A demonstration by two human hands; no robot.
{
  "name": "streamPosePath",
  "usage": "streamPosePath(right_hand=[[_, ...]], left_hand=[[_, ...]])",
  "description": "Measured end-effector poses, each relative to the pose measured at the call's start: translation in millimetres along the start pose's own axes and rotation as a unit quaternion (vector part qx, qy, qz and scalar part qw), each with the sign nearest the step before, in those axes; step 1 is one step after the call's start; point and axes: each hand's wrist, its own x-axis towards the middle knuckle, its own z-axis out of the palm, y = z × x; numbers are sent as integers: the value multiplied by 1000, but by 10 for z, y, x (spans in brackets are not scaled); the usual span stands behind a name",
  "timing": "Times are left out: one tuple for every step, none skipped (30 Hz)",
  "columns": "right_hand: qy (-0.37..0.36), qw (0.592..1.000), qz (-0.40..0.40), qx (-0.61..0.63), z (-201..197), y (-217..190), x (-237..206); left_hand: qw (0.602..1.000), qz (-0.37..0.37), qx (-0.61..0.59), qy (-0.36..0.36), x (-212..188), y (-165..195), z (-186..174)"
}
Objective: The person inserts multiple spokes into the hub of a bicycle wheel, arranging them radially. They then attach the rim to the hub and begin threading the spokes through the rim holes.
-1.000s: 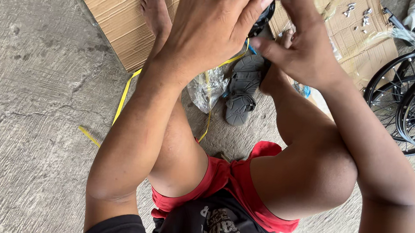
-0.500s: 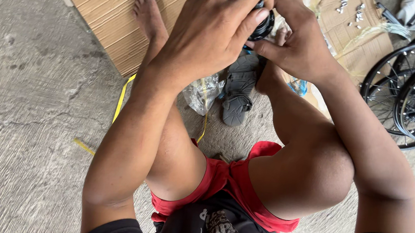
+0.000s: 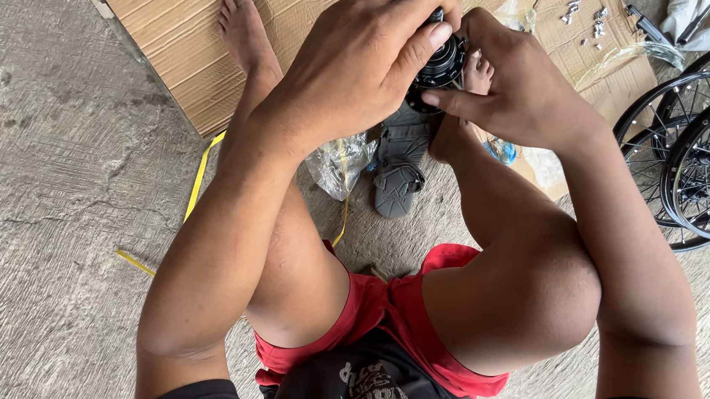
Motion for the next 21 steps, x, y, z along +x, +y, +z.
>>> streamPosePath(right_hand=[[4, 999, -42, 18, 0, -35, -6], [9, 996, -84, 35, -2, -49, -6], [13, 991, -126, 52, 0, -73, -3], [14, 989, -139, 45, -1, -79, -11], [16, 988, -150, 36, 7, -92, -13], [20, 987, -158, 24, 2, -81, -20], [9, 992, -123, 40, 9, -75, -36], [-2, 995, -85, 59, 40, -68, -57], [-10, 996, -49, 78, 58, -46, -77], [-7, 996, -36, 85, 82, -30, -78], [-7, 995, -24, 95, 38, 27, -99], [-7, 994, -13, 105, 68, 43, -100], [17, 994, -51, 99, 71, 71, -113], [38, 991, -90, 92, 98, 97, -111], [56, 986, -130, 86, 106, 104, -112], [63, 986, -128, 86, 138, 143, -106], [69, 986, -126, 85, 117, 121, -102], [77, 985, -125, 87, 169, 172, -85], [88, 986, -130, 62, 93, 167, -85], [100, 985, -134, 36, 122, 186, -74], [111, 984, -139, 11, 133, 188, -71]], left_hand=[[1000, 2, 0, 3, -18, 12, -28], [1000, 5, -1, 6, -39, 13, -50], [1000, 9, 0, 8, -56, 16, -74], [1000, 10, -2, 7, -72, 24, -91], [1000, 14, -5, 5, -86, 32, -98], [1000, 14, -8, 2, -87, 45, -91], [1000, 14, -11, -2, -84, 56, -80], [1000, 5, -12, -9, -100, 77, -77], [1000, -2, -12, -17, -95, 102, -63], [1000, -8, 0, -28, -96, 102, -31], [999, -17, 14, -40, -14, 137, 51], [998, -26, 28, -52, -22, 132, 46], [998, -17, 32, -44, -7, 133, 40], [999, -9, 37, -35, 1, 125, 37], [999, -3, 42, -26, -9, 118, 45], [999, -8, 41, -25, -31, 99, 42], [999, -14, 39, -23, -27, 117, 24], [999, -19, 40, -24, -71, 19, 131], [999, -16, 47, -22, 30, 40, 115], [998, -11, 52, -21, 16, -2, 147], [998, -6, 60, -19, -26, -32, 228]])
